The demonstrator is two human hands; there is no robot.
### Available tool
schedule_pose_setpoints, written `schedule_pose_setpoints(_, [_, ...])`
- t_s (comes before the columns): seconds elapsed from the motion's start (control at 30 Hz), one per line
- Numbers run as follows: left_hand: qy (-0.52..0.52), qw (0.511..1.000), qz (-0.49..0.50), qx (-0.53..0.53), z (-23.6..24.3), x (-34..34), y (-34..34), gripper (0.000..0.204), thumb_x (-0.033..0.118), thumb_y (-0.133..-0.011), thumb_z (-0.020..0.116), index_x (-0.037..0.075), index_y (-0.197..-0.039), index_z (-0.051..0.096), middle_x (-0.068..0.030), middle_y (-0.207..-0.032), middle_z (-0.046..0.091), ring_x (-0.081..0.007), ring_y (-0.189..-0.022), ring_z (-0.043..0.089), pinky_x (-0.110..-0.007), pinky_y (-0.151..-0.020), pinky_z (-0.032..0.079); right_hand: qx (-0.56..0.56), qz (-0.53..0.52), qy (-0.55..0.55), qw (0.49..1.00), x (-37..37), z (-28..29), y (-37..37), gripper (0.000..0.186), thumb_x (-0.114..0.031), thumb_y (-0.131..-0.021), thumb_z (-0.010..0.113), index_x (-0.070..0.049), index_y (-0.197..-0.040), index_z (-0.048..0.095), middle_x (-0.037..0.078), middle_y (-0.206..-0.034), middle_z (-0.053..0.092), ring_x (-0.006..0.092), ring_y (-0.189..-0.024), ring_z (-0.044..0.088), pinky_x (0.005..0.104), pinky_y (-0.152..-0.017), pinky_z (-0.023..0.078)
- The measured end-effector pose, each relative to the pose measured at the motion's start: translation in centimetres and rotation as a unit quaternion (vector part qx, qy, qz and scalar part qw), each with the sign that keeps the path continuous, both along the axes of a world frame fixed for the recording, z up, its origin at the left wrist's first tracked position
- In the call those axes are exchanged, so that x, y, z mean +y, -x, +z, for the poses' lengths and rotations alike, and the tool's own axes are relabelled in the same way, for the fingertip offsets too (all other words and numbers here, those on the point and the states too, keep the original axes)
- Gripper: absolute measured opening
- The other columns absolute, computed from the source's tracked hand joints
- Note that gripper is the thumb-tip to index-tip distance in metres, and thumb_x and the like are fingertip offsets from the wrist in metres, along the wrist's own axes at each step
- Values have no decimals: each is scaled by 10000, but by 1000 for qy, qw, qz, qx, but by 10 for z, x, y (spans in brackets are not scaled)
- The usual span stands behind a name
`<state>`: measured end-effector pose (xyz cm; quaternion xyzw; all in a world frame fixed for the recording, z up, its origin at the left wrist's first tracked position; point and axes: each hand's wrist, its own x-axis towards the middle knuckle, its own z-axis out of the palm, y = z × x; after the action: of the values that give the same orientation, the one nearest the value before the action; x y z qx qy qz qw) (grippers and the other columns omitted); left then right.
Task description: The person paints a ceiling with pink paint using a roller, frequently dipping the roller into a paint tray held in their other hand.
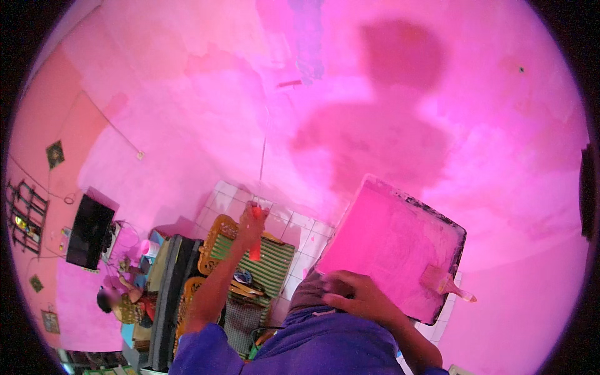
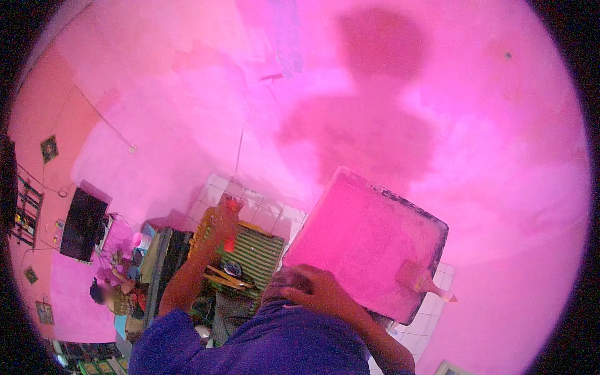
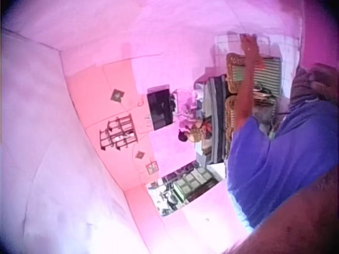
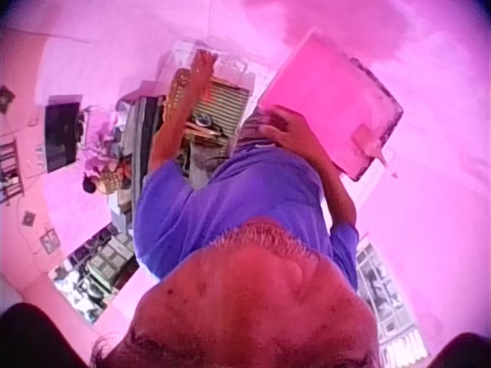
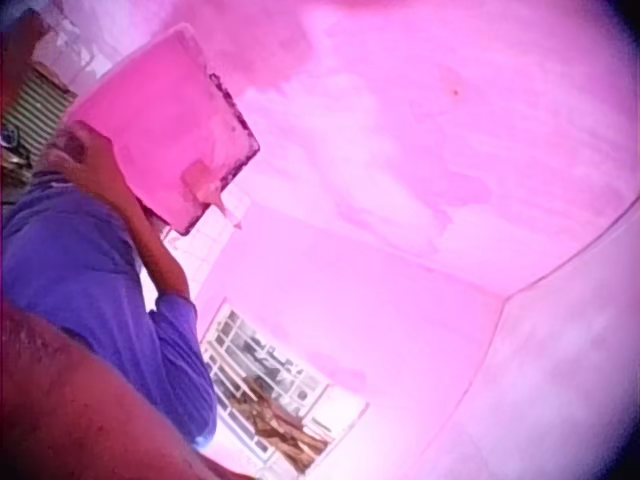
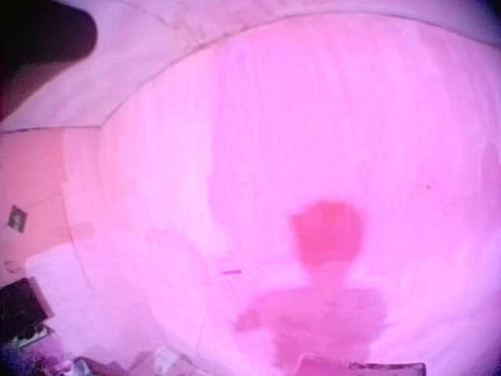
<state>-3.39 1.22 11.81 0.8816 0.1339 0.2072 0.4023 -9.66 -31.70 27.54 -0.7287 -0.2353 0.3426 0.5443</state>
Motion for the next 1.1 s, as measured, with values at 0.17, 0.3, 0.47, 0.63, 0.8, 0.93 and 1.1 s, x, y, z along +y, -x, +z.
schedule_pose_setpoints(0.17, [162, 984, -14, 75, -3, 55, -24, 313, 289, -863, 528, 20, -986, 426, -154, -701, 570, -251, -539, 571, -371, -476, 443, -20, -85, 40, 995, -87, 6, 21, 445, -171, -725, 703, 6, -1089, 519, 80, -908, 615, 148, -833, 591, 291, -757, 480])
schedule_pose_setpoints(0.3, [-68, 997, -27, 6, 5, 52, -40, 231, 249, -867, 516, 29, -916, 467, -186, -692, 567, -371, -658, 574, -419, -560, 440, -45, -203, 97, 973, -134, 20, 44, 409, -145, -697, 729, -6, -1041, 557, 89, -893, 621, 170, -830, 613, 297, -728, 501])
schedule_pose_setpoints(0.47, [-82, 995, 6, -58, -6, 73, -63, 197, 228, -861, 516, 40, -882, 459, -178, -666, 564, -374, -633, 569, -429, -543, 431, -33, -353, -5, 935, -164, 17, 71, 412, -89, -667, 715, 43, -1009, 526, 64, -834, 570, 166, -738, 587, 289, -697, 487])
schedule_pose_setpoints(0.63, [-129, 990, 30, -47, -2, 58, -87, 193, 230, -862, 506, 45, -866, 452, -178, -656, 559, -387, -621, 560, -438, -534, 426, 8, -401, -16, 916, -166, 6, 77, 424, -120, -671, 729, 39, -1007, 524, 61, -838, 565, 158, -737, 586, 288, -697, 490])
schedule_pose_setpoints(0.8, [-113, 990, 22, -79, -22, 82, -116, 192, 238, -863, 504, 53, -861, 451, -182, -649, 552, -389, -621, 558, -444, -532, 420, 17, -407, -32, 913, -161, -3, 75, 383, -96, -688, 713, 30, -999, 528, 58, -810, 571, 145, -739, 584, 268, -685, 481])
schedule_pose_setpoints(0.93, [-134, 987, 25, -85, -24, 100, -128, 196, 241, -864, 504, 54, -847, 449, -175, -624, 531, -371, -595, 550, -429, -518, 417, 37, -377, -16, 925, -163, -10, 70, 326, -74, -699, 699, 26, -962, 535, 49, -798, 569, 125, -750, 573, 252, -688, 466])
schedule_pose_setpoints(1.1, [-122, 985, -16, -118, -6, 124, -127, 187, 213, -865, 511, 45, -811, 449, -139, -584, 494, -284, -500, 464, -363, -491, 403, 32, -354, 42, 934, -175, -34, 67, 308, -73, -705, 697, 27, -950, 540, 47, -809, 575, 122, -762, 568, 252, -699, 462])
